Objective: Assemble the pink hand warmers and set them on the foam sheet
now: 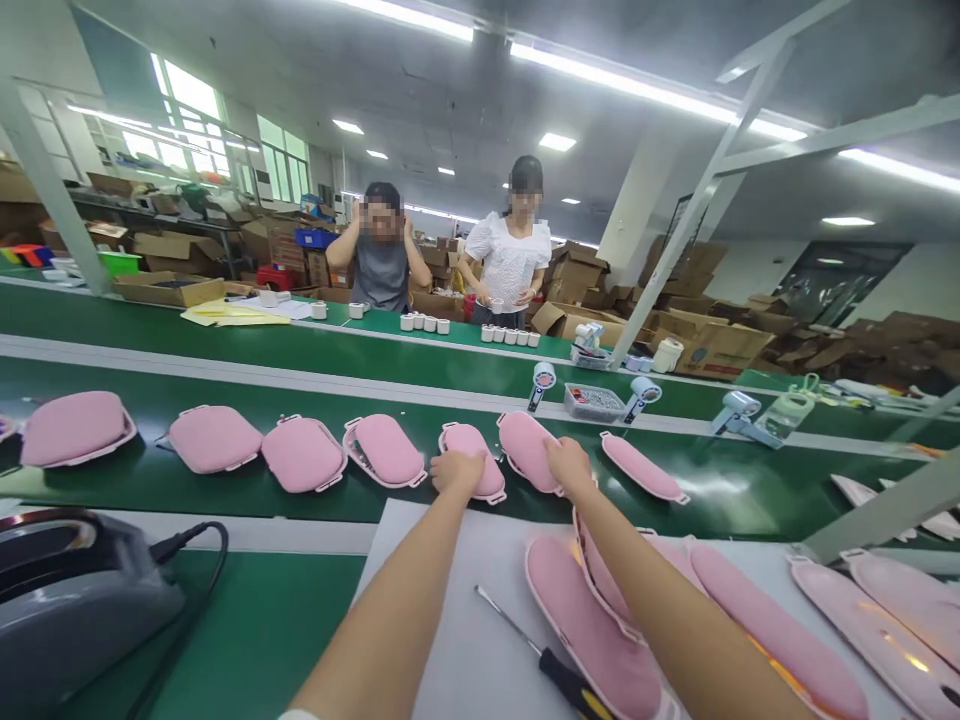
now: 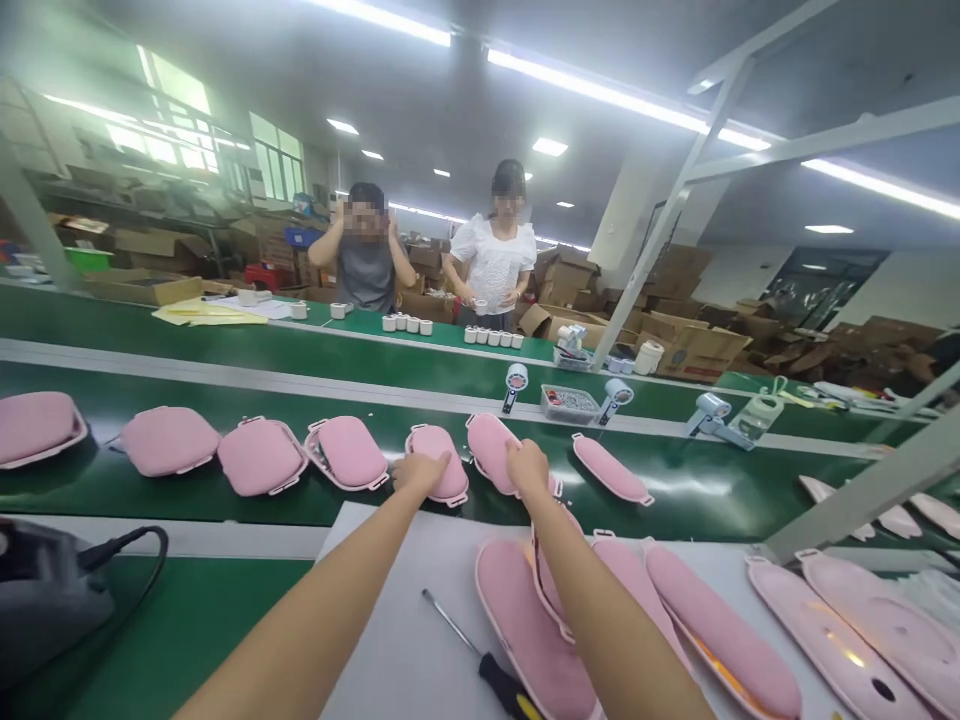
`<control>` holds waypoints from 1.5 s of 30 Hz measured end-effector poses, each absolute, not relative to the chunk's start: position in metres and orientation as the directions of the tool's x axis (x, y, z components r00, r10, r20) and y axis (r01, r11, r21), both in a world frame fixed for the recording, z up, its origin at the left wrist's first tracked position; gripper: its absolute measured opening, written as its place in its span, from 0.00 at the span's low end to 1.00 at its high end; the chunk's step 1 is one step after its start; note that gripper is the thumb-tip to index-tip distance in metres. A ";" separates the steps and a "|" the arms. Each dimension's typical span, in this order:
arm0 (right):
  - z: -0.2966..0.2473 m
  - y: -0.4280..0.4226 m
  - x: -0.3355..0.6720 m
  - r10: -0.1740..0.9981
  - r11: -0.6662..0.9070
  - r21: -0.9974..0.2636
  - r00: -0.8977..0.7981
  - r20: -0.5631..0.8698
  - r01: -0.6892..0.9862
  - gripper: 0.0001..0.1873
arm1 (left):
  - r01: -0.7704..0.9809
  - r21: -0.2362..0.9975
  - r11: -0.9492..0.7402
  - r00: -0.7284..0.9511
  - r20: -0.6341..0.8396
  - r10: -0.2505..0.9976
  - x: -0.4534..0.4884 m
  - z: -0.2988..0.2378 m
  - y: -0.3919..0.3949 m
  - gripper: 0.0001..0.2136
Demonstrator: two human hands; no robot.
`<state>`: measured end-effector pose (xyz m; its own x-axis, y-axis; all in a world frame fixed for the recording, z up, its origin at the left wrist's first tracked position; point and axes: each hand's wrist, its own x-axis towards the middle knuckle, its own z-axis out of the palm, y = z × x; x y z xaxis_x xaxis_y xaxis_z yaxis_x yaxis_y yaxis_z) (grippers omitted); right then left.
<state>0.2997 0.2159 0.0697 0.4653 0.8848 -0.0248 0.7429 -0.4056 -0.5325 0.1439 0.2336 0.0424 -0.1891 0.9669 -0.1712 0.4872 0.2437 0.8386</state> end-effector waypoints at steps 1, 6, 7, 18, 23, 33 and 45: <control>0.063 0.223 0.298 0.885 -0.413 -0.534 0.464 -0.043 0.738 0.16 | 0.408 0.868 0.284 -0.231 -0.203 0.952 0.150 0.037 0.238 0.17; 0.037 0.237 0.279 0.912 -0.384 -0.608 0.390 -0.130 0.695 0.16 | 0.193 0.945 0.263 -0.264 -0.208 0.942 0.145 0.042 0.236 0.18; 0.035 0.236 0.275 0.921 -0.368 -0.631 0.362 -0.145 0.683 0.16 | 0.156 0.962 0.226 -0.252 -0.183 0.950 0.135 0.048 0.230 0.18; 0.055 0.073 0.160 0.980 0.091 -0.930 -0.197 0.021 0.357 0.27 | -0.454 0.876 0.164 0.044 -0.161 0.986 0.018 0.065 0.048 0.21; 0.013 -0.027 0.120 0.934 0.140 -0.977 -0.305 0.185 -0.163 0.44 | -0.392 0.882 0.263 0.301 -0.147 0.942 -0.005 0.027 -0.005 0.29; -0.021 -0.067 0.156 0.997 0.010 -0.984 -0.081 -0.004 0.175 0.21 | -0.578 0.602 0.551 0.462 -0.315 0.829 -0.013 0.005 -0.041 0.24; -0.008 -0.088 0.169 0.769 0.618 -0.364 -0.440 0.463 0.697 0.15 | -0.496 0.616 0.612 0.512 -0.361 0.779 -0.002 0.007 -0.045 0.18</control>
<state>0.1690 -0.0884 -0.0079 -0.4404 0.7694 0.4626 0.6973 0.6177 -0.3635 -0.0016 -0.0454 0.0070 0.5120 0.7792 -0.3615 -0.4962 0.6118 0.6160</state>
